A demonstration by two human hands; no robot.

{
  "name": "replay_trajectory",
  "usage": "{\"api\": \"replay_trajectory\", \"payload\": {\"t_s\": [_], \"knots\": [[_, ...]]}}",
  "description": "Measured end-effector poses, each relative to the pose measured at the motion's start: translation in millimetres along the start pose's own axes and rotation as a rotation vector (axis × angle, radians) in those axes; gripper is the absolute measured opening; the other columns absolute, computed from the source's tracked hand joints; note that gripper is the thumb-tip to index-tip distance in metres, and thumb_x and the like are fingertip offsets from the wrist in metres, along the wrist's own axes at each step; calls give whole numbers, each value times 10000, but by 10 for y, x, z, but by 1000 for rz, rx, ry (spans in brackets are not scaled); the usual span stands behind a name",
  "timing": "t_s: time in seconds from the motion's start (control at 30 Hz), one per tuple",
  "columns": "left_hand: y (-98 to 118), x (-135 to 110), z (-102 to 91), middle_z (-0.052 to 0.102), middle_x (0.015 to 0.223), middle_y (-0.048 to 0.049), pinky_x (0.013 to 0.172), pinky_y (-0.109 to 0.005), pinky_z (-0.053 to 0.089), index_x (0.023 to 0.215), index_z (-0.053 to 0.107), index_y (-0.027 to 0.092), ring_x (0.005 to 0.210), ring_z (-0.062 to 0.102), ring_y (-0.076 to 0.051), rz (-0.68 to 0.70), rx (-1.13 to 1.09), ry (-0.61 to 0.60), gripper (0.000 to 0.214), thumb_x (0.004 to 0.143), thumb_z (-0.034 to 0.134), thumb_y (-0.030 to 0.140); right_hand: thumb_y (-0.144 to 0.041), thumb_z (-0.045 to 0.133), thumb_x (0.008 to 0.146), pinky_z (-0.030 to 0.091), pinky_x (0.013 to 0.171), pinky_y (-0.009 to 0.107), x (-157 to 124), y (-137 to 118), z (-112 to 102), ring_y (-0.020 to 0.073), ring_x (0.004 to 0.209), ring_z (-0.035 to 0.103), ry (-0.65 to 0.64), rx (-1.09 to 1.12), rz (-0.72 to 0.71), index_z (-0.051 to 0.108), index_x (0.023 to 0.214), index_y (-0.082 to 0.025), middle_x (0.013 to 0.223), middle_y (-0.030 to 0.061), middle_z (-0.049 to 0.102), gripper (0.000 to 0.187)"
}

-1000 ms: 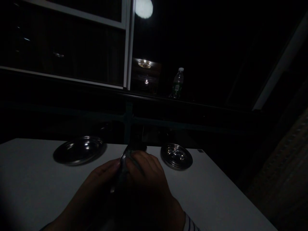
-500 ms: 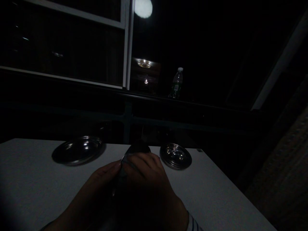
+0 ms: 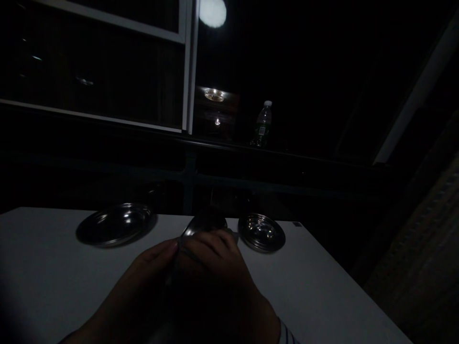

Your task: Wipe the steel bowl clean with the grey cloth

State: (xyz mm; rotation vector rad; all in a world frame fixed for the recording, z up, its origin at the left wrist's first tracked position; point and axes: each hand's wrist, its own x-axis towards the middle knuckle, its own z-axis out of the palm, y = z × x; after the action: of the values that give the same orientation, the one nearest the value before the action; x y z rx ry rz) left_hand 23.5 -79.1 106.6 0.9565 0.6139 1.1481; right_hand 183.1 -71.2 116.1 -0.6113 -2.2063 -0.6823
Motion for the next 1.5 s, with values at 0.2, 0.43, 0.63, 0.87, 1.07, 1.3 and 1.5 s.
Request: {"api": "replay_trajectory", "payload": {"t_s": [0.2,0.43,0.63,0.87,1.07,1.3,1.5], "knots": [[25,-16,27,662,683,-33,646,-261,423,950,697,157,640,572,-147,-40,64,9,259,768,596,311,-206,424,873,401,838,375,-22,65,-29,214,1039,503,24,-86,214,566,1095,-123,1114,109,595,276],[20,0,22,668,690,-44,625,-267,427,947,698,154,633,577,-159,-32,12,-1,270,752,610,319,-195,485,856,415,809,342,-36,39,-43,190,1006,519,-18,-14,92,591,1041,-155,1066,57,625,217],[27,7,11,672,695,-43,657,-283,435,963,692,151,608,576,-151,-49,39,3,280,761,601,322,-223,438,870,421,819,380,-26,80,-31,221,1016,518,12,-91,220,565,1104,-136,1105,100,600,280],[34,-5,14,673,711,-28,657,-276,436,957,696,182,637,585,-156,-25,42,16,261,755,604,319,-225,473,865,430,805,347,-38,51,-28,190,1006,524,-16,-34,119,594,1047,-190,1066,50,628,221],[55,-12,27,646,604,-9,663,-280,430,932,704,168,560,561,-139,-22,63,37,254,750,610,319,-224,446,870,414,823,375,-31,50,-18,214,1033,510,3,-67,213,567,1104,-162,1127,82,597,270],[71,4,18,692,764,-47,662,-268,445,928,703,170,640,593,-154,13,7,80,250,747,616,320,-225,486,864,417,810,343,-30,23,3,189,1024,511,2,-21,91,592,1041,-194,1092,24,625,208],[67,1,6,694,796,-63,595,-256,442,952,691,155,592,581,-140,-7,2,76,278,742,621,324,-224,469,867,420,813,372,-36,48,-4,202,1028,509,17,-51,128,576,1085,-166,1125,61,607,249]]}}
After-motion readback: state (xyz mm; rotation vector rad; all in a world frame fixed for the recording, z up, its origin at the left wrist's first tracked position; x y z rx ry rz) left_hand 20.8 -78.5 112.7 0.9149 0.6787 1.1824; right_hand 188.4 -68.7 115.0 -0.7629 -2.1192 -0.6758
